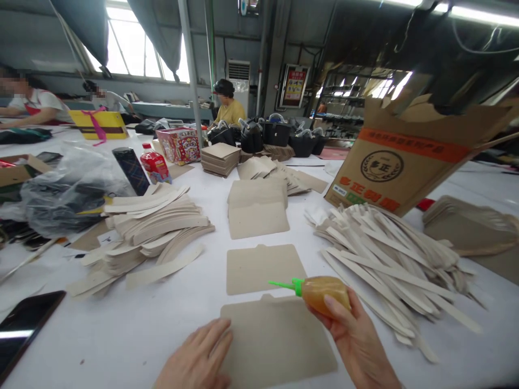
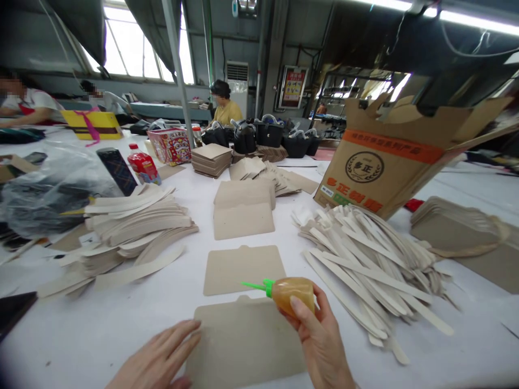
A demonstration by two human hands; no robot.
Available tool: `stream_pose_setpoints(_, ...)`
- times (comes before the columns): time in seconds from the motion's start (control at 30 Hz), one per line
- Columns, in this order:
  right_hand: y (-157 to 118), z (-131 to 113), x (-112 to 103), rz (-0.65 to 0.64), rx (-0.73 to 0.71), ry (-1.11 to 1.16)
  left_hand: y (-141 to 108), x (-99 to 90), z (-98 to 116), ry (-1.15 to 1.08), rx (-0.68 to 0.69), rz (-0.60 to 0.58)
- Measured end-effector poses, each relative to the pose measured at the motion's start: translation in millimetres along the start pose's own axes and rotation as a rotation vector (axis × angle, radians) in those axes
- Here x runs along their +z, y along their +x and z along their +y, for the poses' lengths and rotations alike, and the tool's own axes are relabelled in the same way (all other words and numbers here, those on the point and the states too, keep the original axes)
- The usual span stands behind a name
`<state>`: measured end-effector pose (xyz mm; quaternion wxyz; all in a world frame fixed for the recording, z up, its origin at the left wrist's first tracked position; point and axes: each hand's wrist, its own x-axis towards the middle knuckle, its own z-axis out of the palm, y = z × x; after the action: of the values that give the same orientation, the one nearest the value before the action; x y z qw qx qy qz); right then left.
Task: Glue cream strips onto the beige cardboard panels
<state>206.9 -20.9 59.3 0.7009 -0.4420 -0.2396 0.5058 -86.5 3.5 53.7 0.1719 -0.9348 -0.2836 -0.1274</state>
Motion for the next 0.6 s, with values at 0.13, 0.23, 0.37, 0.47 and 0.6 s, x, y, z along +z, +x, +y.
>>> stream_pose_setpoints(0.13,14.7,13.4,20.9,-0.047,-0.104,-0.273,36.1,6.4,-20.1,-0.286,-0.253,-0.203)
stream_pose_setpoints(0.23,28.2,24.0,40.9,-0.087,-0.173,-0.417,51.0,19.7,-29.9,-0.394,-0.31,-0.242)
stream_pose_setpoints(0.37,46.4,32.8,59.6,-0.088,-0.23,-0.518,54.1,28.9,-36.3,-0.457,-0.329,-0.236)
stream_pose_setpoints(0.47,55.0,39.4,67.5,-0.092,-0.244,-0.565,53.4,29.0,-38.3,-0.472,-0.327,-0.251)
stream_pose_setpoints(0.6,60.7,47.1,75.1,-0.099,-0.258,-0.611,52.8,29.8,-41.1,-0.439,-0.295,-0.281)
